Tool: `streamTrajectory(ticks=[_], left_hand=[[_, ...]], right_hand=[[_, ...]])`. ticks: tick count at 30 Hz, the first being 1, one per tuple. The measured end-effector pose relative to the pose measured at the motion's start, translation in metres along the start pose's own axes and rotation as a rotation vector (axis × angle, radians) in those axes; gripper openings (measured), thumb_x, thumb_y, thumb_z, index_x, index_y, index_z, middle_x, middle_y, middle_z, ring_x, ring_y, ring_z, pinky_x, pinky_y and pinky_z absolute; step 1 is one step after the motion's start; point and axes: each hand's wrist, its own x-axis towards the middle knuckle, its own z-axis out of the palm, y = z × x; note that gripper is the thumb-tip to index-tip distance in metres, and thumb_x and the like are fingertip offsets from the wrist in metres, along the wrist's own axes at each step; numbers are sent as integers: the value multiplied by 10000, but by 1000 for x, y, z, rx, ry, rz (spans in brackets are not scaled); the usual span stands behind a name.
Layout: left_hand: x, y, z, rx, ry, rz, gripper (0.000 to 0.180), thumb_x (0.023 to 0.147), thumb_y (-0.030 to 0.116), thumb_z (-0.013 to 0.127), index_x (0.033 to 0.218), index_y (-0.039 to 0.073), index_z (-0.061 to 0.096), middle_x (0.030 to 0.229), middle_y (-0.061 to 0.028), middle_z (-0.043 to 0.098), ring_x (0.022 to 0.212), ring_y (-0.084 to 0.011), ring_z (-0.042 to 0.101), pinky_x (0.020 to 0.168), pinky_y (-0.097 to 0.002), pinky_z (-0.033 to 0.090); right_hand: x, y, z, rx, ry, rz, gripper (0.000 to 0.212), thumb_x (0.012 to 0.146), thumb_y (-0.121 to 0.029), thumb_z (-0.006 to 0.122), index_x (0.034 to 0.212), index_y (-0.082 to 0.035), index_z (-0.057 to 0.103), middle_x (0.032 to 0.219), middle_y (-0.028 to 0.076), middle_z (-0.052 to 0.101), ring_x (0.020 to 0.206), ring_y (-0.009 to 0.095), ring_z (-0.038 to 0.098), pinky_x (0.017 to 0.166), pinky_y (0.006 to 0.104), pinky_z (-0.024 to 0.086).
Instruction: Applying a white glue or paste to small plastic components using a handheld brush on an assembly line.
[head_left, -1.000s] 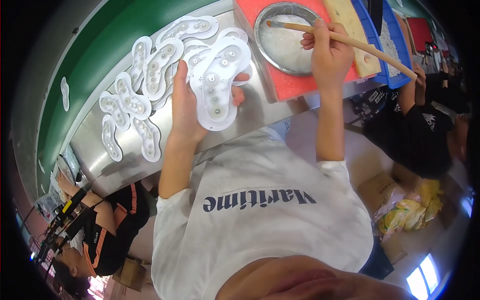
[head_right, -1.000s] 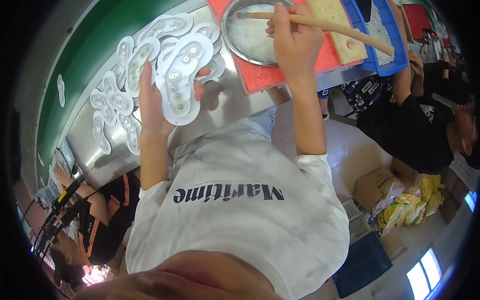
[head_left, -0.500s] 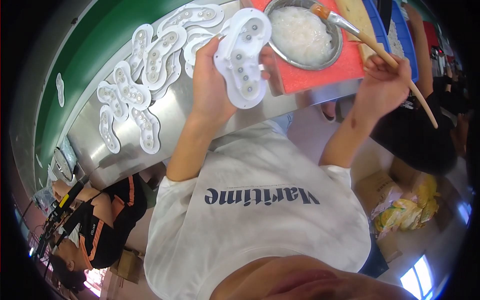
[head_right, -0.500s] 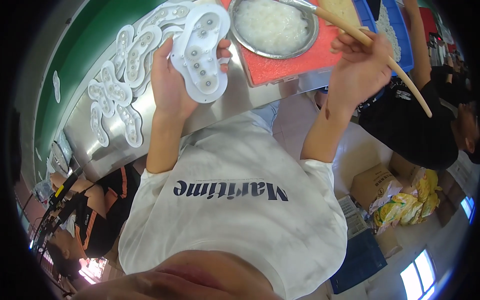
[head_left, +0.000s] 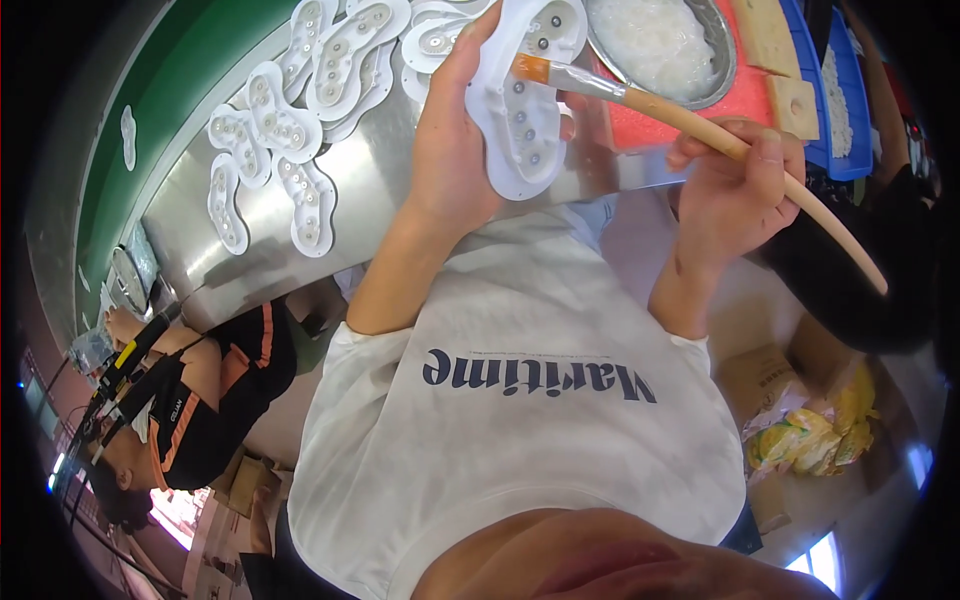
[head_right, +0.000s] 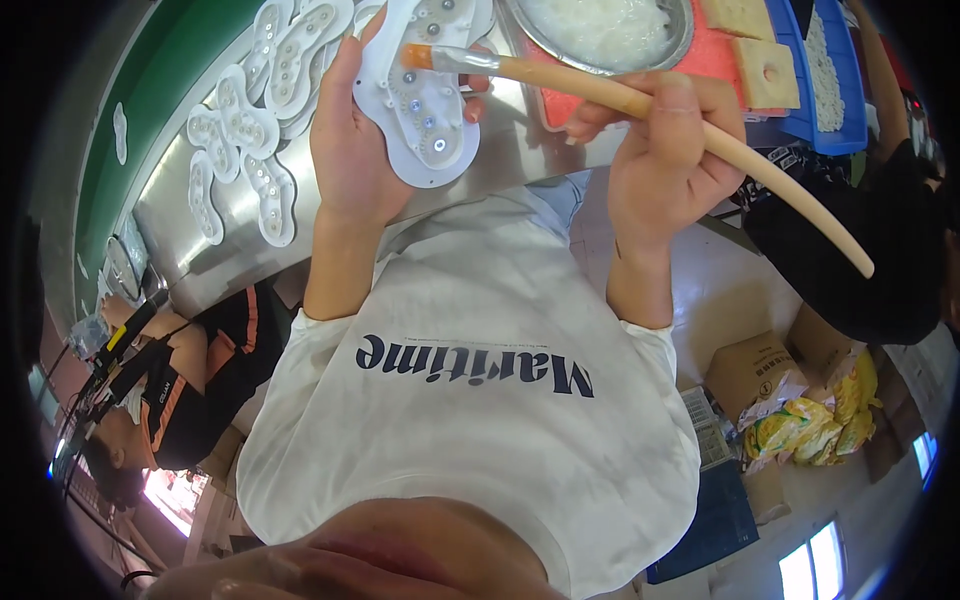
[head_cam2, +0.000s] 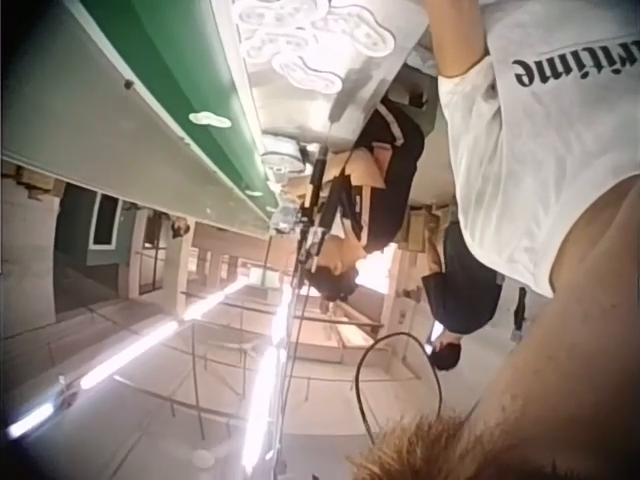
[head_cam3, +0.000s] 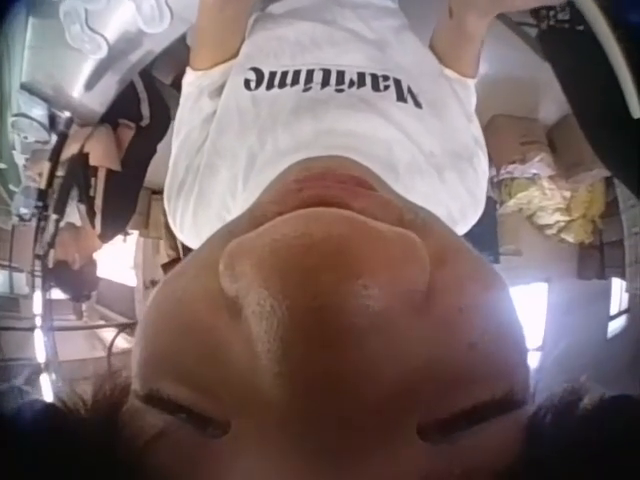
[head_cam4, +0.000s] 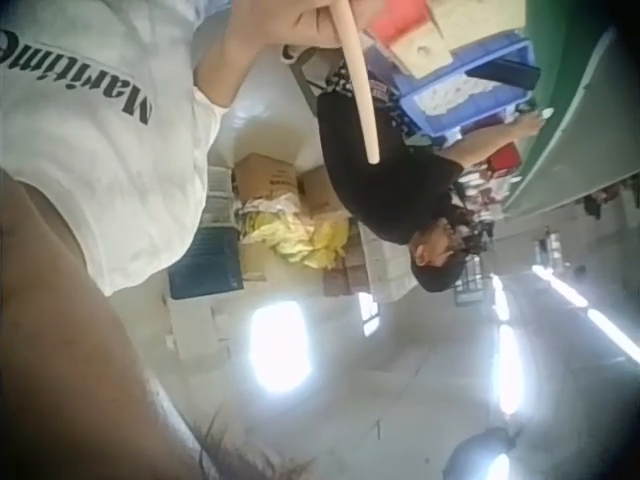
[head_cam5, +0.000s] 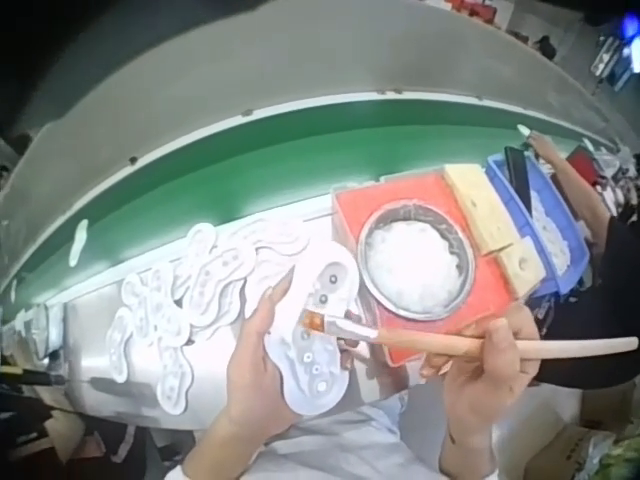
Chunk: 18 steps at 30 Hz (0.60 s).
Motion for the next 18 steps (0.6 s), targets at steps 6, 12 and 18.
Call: streamTrajectory(ticks=[6,12,18], left_hand=[[-2,6,-9,83,-74,-44,519,992,420,229,1384,100,344,1026,-156,609,864,-240,614,726,-366,517],[-1,11,4,361,115,-52,516,992,425,222,1348,86,382,1008,-154,605,858,-239,606,709,-357,513],[1,20,5,159,-57,-56,513,992,426,233,1311,70,422,974,-171,608,838,-227,602,703,-353,505]], right_hand=[[-5,6,9,-109,-315,-472,183,893,-129,518,870,52,531,723,183,608,559,186,576,499,281,465],[-2,7,10,-53,-521,-578,164,861,-108,537,855,56,541,696,189,588,518,179,517,444,269,413],[-9,5,2,59,-502,-434,201,878,-118,511,806,68,538,643,194,581,485,178,511,410,268,403]])
